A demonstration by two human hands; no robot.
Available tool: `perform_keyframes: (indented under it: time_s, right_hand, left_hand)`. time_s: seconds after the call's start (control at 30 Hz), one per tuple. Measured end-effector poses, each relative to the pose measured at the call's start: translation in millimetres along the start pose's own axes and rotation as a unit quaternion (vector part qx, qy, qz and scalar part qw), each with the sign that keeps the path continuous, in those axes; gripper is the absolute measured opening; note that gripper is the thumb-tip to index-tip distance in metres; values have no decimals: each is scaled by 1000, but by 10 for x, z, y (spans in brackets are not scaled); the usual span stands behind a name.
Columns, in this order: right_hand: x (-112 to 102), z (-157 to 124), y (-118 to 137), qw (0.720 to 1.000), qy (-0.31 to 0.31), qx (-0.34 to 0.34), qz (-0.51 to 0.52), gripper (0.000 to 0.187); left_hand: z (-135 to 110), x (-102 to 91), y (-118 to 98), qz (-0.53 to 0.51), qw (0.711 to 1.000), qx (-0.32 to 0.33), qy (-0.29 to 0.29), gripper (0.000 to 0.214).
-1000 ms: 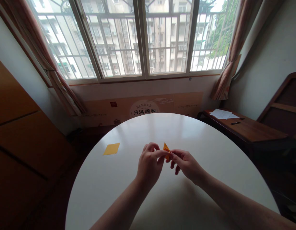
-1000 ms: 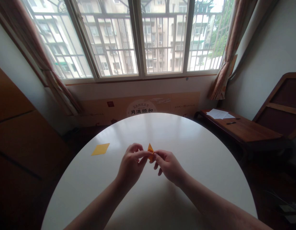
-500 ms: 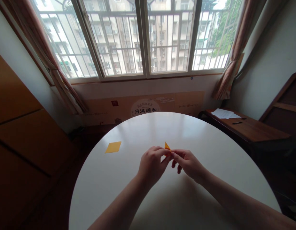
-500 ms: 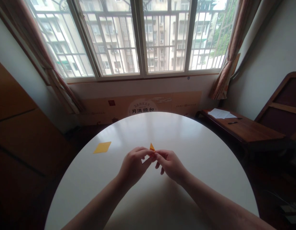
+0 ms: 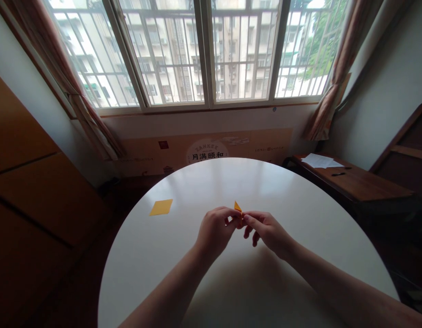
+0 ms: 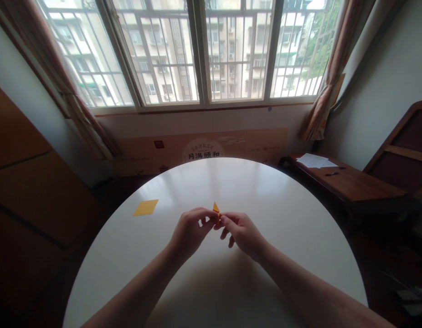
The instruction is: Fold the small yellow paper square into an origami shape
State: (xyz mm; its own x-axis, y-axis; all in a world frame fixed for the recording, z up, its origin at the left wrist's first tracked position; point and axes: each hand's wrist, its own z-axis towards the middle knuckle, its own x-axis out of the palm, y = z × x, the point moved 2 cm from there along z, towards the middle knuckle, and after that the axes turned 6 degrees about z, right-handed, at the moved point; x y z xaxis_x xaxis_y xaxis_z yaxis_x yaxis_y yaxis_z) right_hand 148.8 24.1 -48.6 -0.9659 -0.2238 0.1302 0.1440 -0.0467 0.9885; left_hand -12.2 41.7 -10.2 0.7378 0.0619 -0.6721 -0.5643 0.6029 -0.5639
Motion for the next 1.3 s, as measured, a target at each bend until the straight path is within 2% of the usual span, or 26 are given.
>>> perform_keyframes:
  time_s: [0.4, 0.67, 1.07, 1.3]
  right_hand:
    - [6, -9, -37, 998, 13, -36, -49, 35]
    - [10, -16, -5, 1000, 16, -12, -21, 36]
    - [13, -22, -33, 999, 33, -24, -16, 35]
    - [26, -23, -47, 998, 44, -30, -26, 34]
  left_hand:
    - [-4, 9, 8, 19, 1000, -18, -11, 10]
    - [-1, 19, 41, -22, 1000, -16, -5, 13]
    - [-18, 3, 5, 35, 999, -11, -6, 11]
    - [-7, 9, 12, 30, 999, -26, -4, 11]
